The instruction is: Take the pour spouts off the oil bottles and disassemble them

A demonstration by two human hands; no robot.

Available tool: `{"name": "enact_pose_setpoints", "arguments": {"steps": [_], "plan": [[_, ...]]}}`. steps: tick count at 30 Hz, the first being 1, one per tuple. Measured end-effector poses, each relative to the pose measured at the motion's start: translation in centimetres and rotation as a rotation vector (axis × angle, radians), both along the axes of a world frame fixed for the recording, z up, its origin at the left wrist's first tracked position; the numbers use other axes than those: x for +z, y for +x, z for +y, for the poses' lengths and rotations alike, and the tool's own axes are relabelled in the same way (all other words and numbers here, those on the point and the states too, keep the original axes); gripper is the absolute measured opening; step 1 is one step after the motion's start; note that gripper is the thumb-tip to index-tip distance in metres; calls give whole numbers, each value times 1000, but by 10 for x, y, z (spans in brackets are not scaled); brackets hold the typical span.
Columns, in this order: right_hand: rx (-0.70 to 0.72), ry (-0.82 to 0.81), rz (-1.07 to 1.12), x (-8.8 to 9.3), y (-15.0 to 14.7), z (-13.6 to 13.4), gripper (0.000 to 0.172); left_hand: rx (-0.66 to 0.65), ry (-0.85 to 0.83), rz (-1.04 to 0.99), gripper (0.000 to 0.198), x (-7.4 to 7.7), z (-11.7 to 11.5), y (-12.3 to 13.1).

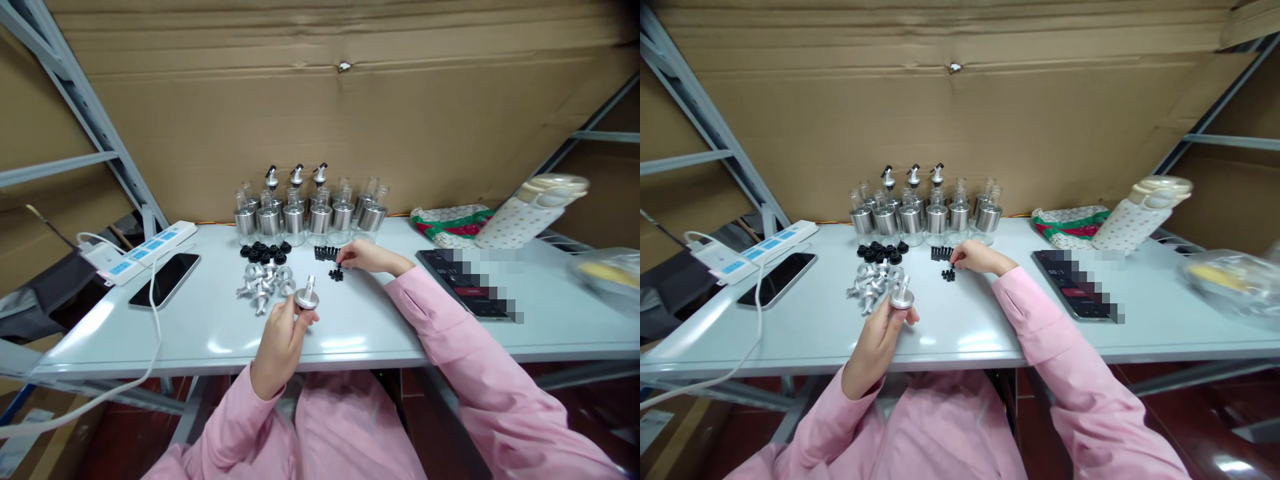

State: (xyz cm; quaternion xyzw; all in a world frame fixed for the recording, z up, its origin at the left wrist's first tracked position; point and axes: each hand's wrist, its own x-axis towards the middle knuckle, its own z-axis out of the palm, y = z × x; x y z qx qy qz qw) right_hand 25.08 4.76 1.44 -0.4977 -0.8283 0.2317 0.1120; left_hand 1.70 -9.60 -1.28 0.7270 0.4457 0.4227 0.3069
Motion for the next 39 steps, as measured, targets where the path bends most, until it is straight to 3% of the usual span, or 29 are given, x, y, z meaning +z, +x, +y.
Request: {"name": "enact_pose_setpoints", "arguments": {"steps": [9,21,26,31,35,39], "plan": [[33,-15,14,0,-4,-2,22,-11,-21,1,31,2,0,0],[25,-159,79,2,-4,-7,23,-19,-22,-9,31,3,-1,0],[-20,-34,235,12,-8,-13,23,-13,-17,14,35,1,-1,0],[232,-323,654,28,-30,-38,30,-16,-1,17,39,1,0,0],[377,-474,708,28,-48,-51,27,-25,13,32,40,-1,1,0],[400,-466,713,25,-56,-55,19,-31,12,57,39,-1,1,0]]}}
